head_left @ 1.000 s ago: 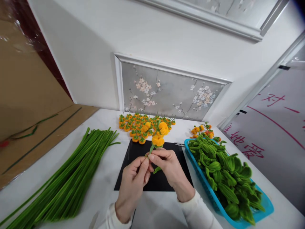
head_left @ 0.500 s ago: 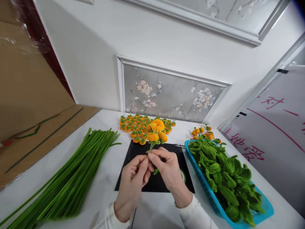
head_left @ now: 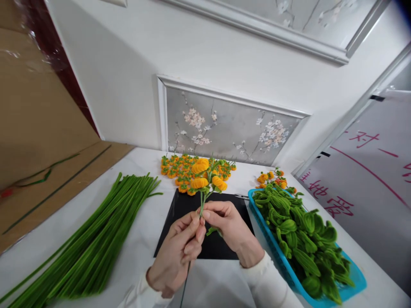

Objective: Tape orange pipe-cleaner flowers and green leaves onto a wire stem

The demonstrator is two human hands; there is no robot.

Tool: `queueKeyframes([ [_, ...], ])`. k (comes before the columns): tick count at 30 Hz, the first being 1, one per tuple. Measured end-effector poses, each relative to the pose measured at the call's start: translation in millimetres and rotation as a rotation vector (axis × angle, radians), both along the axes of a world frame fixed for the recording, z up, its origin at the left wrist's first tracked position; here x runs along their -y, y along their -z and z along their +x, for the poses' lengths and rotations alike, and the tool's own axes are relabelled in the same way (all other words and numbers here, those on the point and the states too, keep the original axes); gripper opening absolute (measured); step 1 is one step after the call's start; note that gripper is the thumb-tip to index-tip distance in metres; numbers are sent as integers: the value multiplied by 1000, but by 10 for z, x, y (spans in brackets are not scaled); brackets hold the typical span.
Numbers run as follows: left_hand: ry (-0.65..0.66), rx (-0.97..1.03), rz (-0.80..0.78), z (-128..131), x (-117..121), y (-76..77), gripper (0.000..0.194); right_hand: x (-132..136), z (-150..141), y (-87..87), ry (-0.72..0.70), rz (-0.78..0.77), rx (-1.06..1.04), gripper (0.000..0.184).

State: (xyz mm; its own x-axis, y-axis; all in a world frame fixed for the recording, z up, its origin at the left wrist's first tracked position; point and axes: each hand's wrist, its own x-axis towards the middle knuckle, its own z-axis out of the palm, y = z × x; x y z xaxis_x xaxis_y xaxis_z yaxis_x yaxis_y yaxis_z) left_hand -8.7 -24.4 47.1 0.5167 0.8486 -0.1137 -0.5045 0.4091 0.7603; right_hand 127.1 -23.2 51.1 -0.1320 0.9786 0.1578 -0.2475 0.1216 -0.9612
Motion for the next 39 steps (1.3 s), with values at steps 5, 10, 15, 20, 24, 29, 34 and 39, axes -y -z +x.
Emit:
queueKeyframes([
  [5,-36,-157,149,47,8,-22,31,-20,19,31,30,4,-59,13],
  [10,-206,-395,344,100,51,-8,22,15,27,-9,206,55,30,10],
  [15,-263,-451,448,77,45,56,24,23,3,-6,261,-3,-12,11],
  [20,-267,-424,451,60,67,47,26,33,-46,-2,196,-63,-120,15],
  [24,-262,-374,416,58,97,-3,25,41,-47,7,140,-81,-160,19],
  [29,-217,-297,367,52,125,-26,29,50,-41,18,57,-57,-179,21],
  [34,-189,-232,314,56,125,-26,29,55,-44,14,35,-61,-184,19],
  [39,-167,-168,222,61,112,-41,26,68,-42,-17,28,-64,-166,26],
])
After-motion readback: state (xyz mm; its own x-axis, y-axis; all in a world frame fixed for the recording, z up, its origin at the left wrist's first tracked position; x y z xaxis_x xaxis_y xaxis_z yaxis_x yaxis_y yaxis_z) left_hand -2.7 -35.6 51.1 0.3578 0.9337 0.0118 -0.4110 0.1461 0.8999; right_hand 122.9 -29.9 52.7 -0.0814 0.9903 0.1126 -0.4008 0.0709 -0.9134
